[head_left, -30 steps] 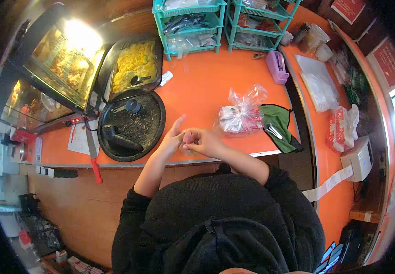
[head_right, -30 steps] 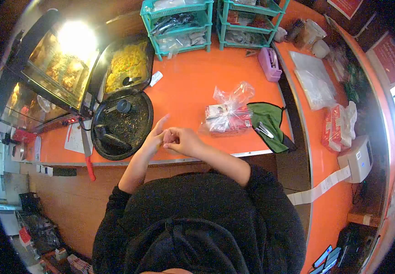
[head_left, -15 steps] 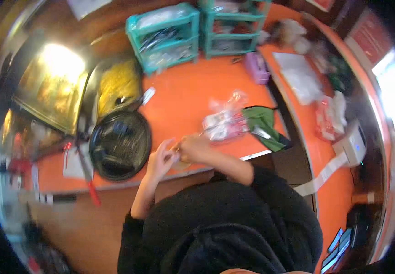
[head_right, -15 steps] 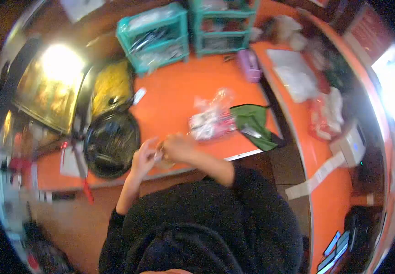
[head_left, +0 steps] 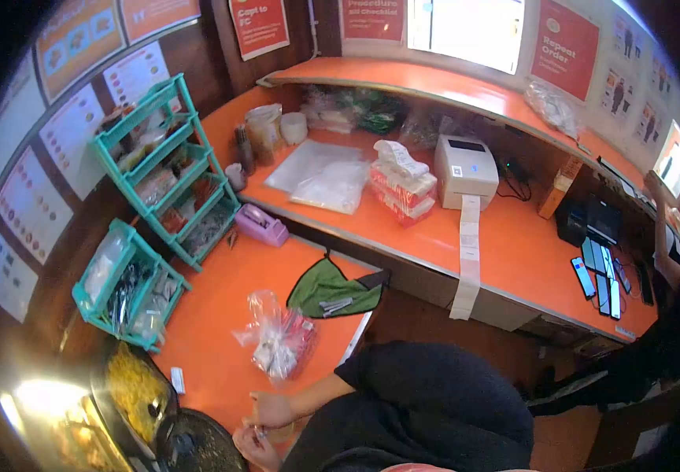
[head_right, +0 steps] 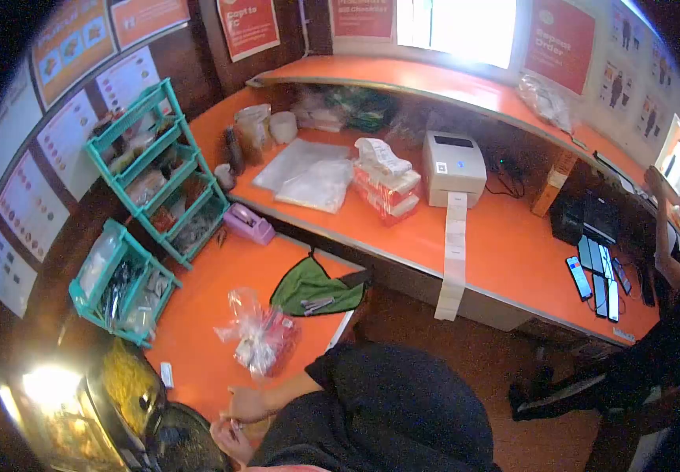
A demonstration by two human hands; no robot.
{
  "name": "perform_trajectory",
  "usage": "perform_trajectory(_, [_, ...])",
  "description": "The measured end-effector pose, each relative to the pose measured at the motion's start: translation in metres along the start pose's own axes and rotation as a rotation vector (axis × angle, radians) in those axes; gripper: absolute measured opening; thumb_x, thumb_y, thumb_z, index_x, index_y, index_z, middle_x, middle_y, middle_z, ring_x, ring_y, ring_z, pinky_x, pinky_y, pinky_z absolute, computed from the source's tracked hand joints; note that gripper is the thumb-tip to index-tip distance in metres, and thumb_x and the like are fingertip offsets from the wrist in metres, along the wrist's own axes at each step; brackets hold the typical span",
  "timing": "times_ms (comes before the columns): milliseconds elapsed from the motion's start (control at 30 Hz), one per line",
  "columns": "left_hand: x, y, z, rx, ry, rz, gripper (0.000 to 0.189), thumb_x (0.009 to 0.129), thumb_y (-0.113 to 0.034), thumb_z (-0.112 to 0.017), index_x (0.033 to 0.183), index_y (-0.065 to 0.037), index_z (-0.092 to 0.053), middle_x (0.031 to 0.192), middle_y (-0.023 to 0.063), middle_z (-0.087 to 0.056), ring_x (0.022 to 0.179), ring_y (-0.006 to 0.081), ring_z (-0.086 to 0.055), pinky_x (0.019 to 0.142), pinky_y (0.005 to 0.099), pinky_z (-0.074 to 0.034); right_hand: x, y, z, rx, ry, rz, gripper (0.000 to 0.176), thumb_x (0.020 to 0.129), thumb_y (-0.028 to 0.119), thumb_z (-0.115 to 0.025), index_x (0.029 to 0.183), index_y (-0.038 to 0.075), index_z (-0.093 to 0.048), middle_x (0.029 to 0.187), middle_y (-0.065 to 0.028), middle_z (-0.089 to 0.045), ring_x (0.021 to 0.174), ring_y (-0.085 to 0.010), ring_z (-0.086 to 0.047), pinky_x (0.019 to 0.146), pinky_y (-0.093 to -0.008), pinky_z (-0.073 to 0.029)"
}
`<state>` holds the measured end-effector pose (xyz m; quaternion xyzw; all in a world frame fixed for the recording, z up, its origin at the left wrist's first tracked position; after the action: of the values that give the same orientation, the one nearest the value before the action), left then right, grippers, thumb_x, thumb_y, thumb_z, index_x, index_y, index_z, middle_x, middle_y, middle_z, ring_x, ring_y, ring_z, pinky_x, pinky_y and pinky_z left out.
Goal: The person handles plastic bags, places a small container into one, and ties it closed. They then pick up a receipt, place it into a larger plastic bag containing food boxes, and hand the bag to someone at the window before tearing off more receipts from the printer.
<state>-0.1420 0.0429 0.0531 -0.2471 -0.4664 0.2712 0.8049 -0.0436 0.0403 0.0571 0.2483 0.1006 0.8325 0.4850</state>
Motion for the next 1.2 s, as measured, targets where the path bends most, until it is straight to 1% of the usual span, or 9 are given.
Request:
perform_trajectory(33, [-0.002, 0.012, -0.005, 0.006, 0.077, -0.025, 0.026, 0.082, 0.002, -0.049, 0.107, 0.004, -0.043, 0.097, 0.0111, -0.047, 0.080, 0.0183, -0.052, 0.065, 0.0263, -0.045, 0.003, -0.009, 0.001, 0.042, 0.019, 0.004, 0.027, 0.072, 0.027, -0.055, 0.094, 0.011, -0.049, 0.062, -0.0077, -0.057, 0.063, -0.0283, -0.057, 0.067, -0.0467, -0.038])
perform_trajectory(67, [0.000, 0.018, -0.011, -0.002, 0.145, 0.005, 0.026, 0.082, 0.002, -0.049, 0.107, 0.004, -0.043, 0.097, 0.0110, -0.047, 0.080, 0.0182, -0.052, 0.065, 0.0263, -0.045, 0.005, -0.015, 0.013, 0.145, 0.001, -0.012, 0.029, 0.070, 0.028, -0.059, 0.090, 0.009, -0.050, 0.066, -0.0098, -0.057, 0.062, -0.0292, -0.056, 0.066, -0.0452, -0.039])
perform_trajectory(167, [0.016, 0.035, -0.044, -0.022, 0.240, 0.197, 0.026, 0.082, 0.002, -0.049, 0.107, 0.004, -0.043, 0.096, 0.0108, -0.047, 0.080, 0.0180, -0.052, 0.064, 0.0264, -0.045, 0.017, -0.020, 0.023, 0.325, -0.218, 0.368, 0.034, 0.063, 0.032, -0.067, 0.082, 0.008, -0.052, 0.066, -0.0112, -0.056, 0.061, -0.0285, -0.055, 0.063, -0.0423, -0.040])
perform_trajectory(267, [0.041, 0.048, -0.075, -0.031, 0.258, 0.340, 0.027, 0.082, 0.002, -0.049, 0.108, 0.004, -0.043, 0.095, 0.0106, -0.048, 0.079, 0.0178, -0.052, 0.064, 0.0265, -0.045, 0.034, -0.031, -0.001, 0.777, 0.093, 0.360, 0.038, 0.058, 0.037, -0.073, 0.072, 0.007, -0.054, 0.068, -0.0108, -0.055, 0.063, -0.0270, -0.054, 0.060, -0.0395, -0.040])
perform_trajectory(300, [0.049, 0.053, -0.083, -0.033, 0.262, 0.377, 0.027, 0.082, 0.002, -0.049, 0.108, 0.004, -0.043, 0.095, 0.0106, -0.048, 0.079, 0.0178, -0.052, 0.064, 0.0265, -0.045, 0.039, -0.034, -0.003, 0.829, 0.120, 0.365, 0.038, 0.058, 0.036, -0.073, 0.072, 0.007, -0.054, 0.068, -0.0107, -0.055, 0.063, -0.0269, -0.054, 0.060, -0.0394, -0.040])
perform_trajectory(400, [0.071, 0.064, -0.107, -0.042, 0.274, 0.444, 0.027, 0.082, 0.002, -0.050, 0.108, 0.004, -0.043, 0.094, 0.0104, -0.048, 0.079, 0.0176, -0.052, 0.064, 0.0266, -0.045, 0.045, -0.044, -0.009, 0.887, 0.146, 0.402, 0.038, 0.058, 0.035, -0.073, 0.073, 0.007, -0.053, 0.068, -0.0103, -0.055, 0.064, -0.0265, -0.053, 0.060, -0.0391, -0.040])
perform_trajectory(600, [0.105, 0.081, -0.137, -0.061, 0.295, 0.543, 0.028, 0.082, 0.001, -0.050, 0.109, 0.003, -0.043, 0.093, 0.0100, -0.048, 0.078, 0.0172, -0.052, 0.064, 0.0267, -0.045, 0.055, -0.071, -0.012, 0.926, 0.157, 0.407, 0.037, 0.058, 0.033, -0.074, 0.075, 0.007, -0.053, 0.069, -0.0096, -0.055, 0.064, -0.0257, -0.053, 0.061, -0.0384, -0.041])
perform_trajectory(767, [0.119, 0.090, -0.145, -0.074, 0.294, 0.599, 0.028, 0.082, 0.001, -0.050, 0.109, 0.003, -0.043, 0.091, 0.0096, -0.049, 0.078, 0.0168, -0.052, 0.064, 0.0269, -0.045, 0.060, -0.087, -0.007, 0.925, 0.167, 0.415, 0.037, 0.059, 0.032, -0.074, 0.076, 0.007, -0.053, 0.069, -0.0090, -0.055, 0.065, -0.0251, -0.053, 0.061, -0.0379, -0.041])
perform_trajectory(1200, [0.126, 0.111, -0.159, -0.132, 0.315, 0.708, 0.030, 0.082, 0.000, -0.051, 0.111, 0.003, -0.043, 0.088, 0.0088, -0.050, 0.076, 0.0160, -0.053, 0.063, 0.0272, -0.045, 0.066, -0.110, -0.006, 0.918, 0.135, 0.400, 0.037, 0.060, 0.027, -0.074, 0.080, 0.006, -0.053, 0.071, -0.0074, -0.054, 0.066, -0.0234, -0.053, 0.062, -0.0365, -0.042])
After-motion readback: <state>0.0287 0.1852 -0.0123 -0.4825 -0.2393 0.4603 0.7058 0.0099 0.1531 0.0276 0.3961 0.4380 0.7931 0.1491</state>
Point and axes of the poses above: each hand's wrist, its own x-axis towards the middle knuckle, its own z-axis out of the back of the hand, y = z × x, the point moved 8 cm from there along x, towards the middle knuckle
